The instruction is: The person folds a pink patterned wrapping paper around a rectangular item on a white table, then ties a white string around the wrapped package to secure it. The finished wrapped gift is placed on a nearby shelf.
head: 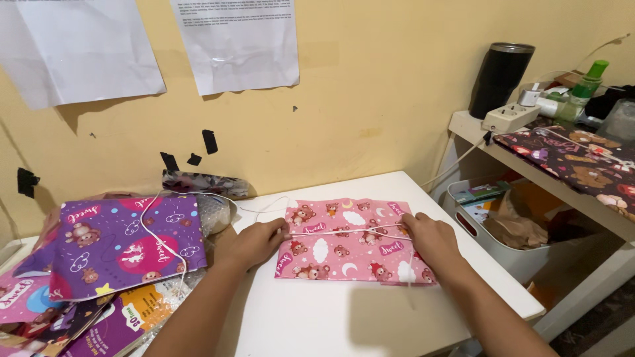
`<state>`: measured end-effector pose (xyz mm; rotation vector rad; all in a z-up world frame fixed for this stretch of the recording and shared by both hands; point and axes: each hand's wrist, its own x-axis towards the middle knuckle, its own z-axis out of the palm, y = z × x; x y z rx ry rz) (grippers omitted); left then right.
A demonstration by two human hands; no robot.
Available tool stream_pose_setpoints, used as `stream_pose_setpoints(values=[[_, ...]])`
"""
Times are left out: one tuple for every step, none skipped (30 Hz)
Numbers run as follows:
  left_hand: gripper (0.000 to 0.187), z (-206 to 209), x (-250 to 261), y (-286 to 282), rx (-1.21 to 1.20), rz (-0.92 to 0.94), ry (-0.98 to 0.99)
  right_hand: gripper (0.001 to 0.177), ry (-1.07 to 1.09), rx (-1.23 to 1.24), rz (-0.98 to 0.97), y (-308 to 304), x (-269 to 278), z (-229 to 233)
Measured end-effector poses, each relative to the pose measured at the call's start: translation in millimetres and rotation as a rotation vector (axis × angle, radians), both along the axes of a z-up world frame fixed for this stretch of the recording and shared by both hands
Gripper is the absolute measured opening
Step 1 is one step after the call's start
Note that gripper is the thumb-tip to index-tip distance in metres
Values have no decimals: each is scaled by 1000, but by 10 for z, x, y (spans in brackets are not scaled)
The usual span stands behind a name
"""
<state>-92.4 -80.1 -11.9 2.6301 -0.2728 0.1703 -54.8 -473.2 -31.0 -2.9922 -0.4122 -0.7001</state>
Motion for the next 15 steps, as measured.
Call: stream_pose_setpoints(values=[[28,75,-72,-20,18,41,48,21,-20,-28,-20,3,8,-18],[30,148,-128,-44,35,82,96,21,-41,-57,-40,5,19,-32],[33,212,-170,-58,51,123,143,22,-61,-86,-61,-4,26,-41],[31,267,-204,-42,74,119,121,21,-69,-112,-57,-22,32,-44],[31,309,-224,-11,97,114,98,20,-78,-138,-55,-51,44,-35],[30,328,-234,28,120,109,75,19,-87,-164,-53,-81,51,-29],[30,321,-233,64,44,105,26,17,-94,-179,-61,-113,51,-26],[30,291,-215,92,-32,101,-23,15,-101,-195,-69,-145,48,-26],[31,247,-186,120,-107,99,-73,16,-108,-209,-76,-163,49,-32],[31,200,-136,148,-65,133,-14,17,-74,-191,-91,-173,53,-41],[33,149,-76,171,-24,167,46,20,-39,-174,-106,-186,56,-55],[34,91,-24,195,17,202,105,22,-4,-156,-122,-199,58,-71],[34,30,17,219,37,205,105,22,8,-150,-145,-211,60,-89],[35,-25,55,237,57,209,104,23,20,-144,-168,-221,63,-108],[35,-69,87,255,77,212,103,23,31,-138,-192,-236,67,-123]])
